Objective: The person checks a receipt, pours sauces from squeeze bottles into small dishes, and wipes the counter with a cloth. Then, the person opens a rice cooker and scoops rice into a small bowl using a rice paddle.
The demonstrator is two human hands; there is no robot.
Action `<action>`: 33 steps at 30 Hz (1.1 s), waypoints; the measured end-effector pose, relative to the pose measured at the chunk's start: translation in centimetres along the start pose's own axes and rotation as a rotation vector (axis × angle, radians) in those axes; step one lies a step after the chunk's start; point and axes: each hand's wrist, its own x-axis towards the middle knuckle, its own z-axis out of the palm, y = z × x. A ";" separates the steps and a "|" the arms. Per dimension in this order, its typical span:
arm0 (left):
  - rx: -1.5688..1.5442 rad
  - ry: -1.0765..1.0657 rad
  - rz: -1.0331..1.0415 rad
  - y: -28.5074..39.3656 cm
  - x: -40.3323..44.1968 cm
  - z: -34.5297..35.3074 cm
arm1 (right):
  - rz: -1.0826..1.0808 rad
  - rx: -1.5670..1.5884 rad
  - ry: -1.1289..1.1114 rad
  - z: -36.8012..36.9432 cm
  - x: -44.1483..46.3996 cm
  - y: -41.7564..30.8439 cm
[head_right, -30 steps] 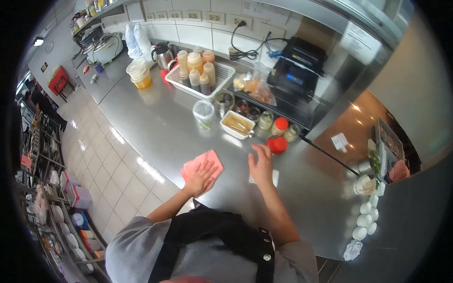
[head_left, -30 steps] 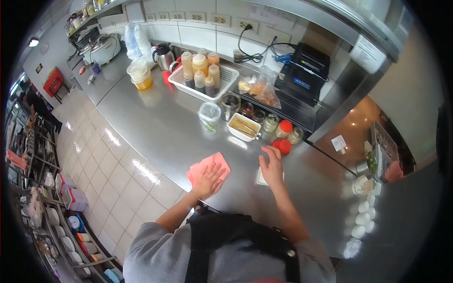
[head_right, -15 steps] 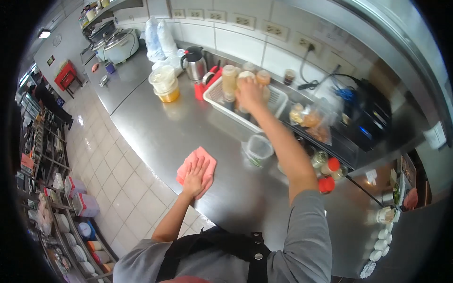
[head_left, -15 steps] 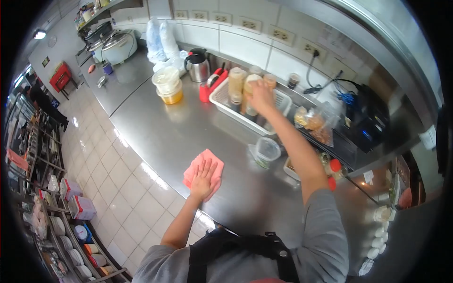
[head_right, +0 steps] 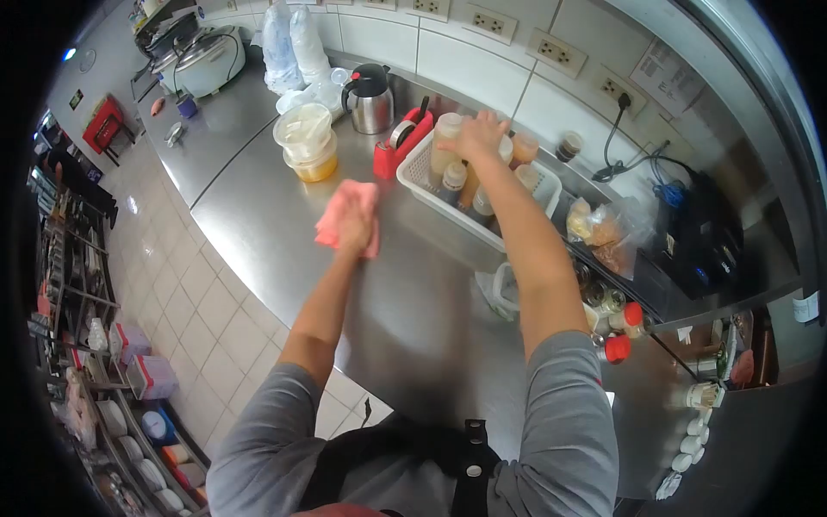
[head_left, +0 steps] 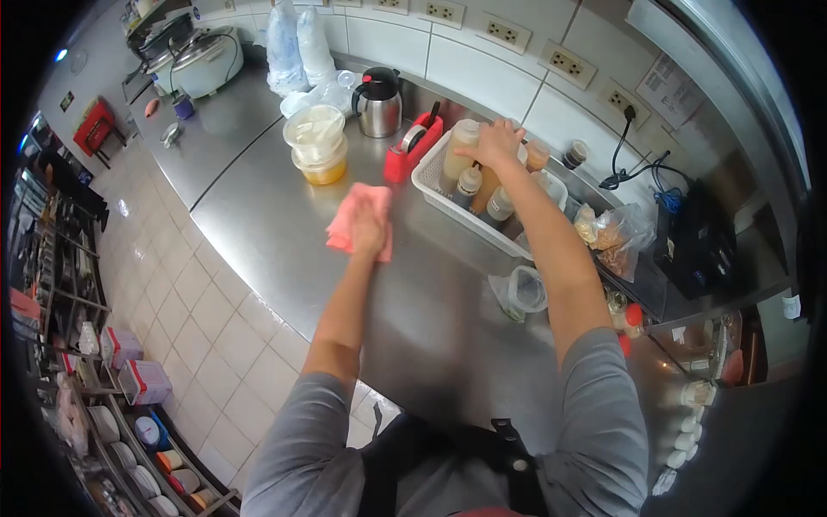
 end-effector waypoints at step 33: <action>0.509 -0.105 0.746 3.2 -39.3 11.1 | 0.699 0.496 0.125 -13.3 -66.2 33.8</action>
